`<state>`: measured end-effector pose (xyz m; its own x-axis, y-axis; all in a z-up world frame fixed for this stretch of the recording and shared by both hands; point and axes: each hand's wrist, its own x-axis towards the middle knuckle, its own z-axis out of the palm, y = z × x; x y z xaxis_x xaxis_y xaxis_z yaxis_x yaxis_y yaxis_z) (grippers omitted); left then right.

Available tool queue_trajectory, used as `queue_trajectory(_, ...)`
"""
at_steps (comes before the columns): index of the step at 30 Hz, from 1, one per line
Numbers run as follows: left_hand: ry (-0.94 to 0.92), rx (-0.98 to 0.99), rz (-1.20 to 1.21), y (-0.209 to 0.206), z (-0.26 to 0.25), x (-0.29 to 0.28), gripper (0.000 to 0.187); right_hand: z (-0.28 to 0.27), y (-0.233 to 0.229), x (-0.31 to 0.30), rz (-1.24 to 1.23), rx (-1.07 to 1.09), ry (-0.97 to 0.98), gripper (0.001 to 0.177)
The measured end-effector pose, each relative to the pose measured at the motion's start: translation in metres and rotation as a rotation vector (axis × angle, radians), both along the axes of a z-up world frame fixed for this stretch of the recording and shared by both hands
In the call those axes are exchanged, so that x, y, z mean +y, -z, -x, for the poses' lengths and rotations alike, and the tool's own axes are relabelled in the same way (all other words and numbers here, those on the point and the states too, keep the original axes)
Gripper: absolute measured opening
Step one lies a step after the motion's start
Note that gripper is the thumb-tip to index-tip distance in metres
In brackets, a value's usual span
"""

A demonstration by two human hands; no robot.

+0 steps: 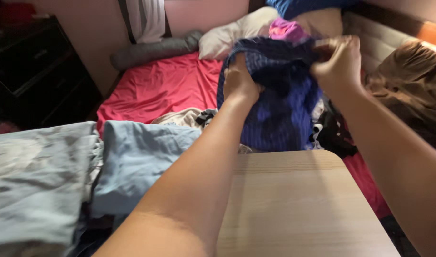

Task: The person folds multiple garments one by one on a small table, including a pink top, a gray floral top, a gray shirt, a light blue shirt, blue plaid shorts, and a white shirt. Each item is smoothed, folded, and stacked on the table.

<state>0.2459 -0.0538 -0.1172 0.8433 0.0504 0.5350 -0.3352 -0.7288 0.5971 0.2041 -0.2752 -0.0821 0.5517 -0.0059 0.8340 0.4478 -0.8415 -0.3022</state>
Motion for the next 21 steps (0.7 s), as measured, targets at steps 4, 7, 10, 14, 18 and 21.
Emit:
queue_trajectory(4, -0.011, 0.143, -0.21, -0.01, 0.058, 0.014, 0.076, 0.065, 0.012, -0.009, 0.188, -0.125, 0.174, 0.028)
queue_trajectory(7, -0.011, 0.316, -0.33, -0.006, 0.111, 0.029, 0.071, 0.106, 0.006, -0.02, -0.144, 0.07, 0.182, 0.024)
queue_trajectory(10, 0.018, 0.675, -0.461, 0.0, 0.16, 0.047, 0.093, 0.148, -0.009, -0.033, -0.41, 0.095, 0.215, 0.02)
queue_trajectory(14, 0.132, 0.629, -0.528, 0.014, 0.201, 0.068, 0.103, 0.21, -0.022, -0.046, -0.494, 0.057, 0.316, 0.027)
queue_trajectory(18, 0.207, 0.461, -0.557, 0.026, 0.197, 0.07, 0.067, 0.258, -0.006, -0.047, -0.372, -0.036, 0.187, 0.038)
queue_trajectory(21, 0.183, 0.352, -0.266, 0.031, 0.174, 0.062, 0.041, 0.276, -0.001, -0.062, 0.041, 0.004, -0.029, 0.03)
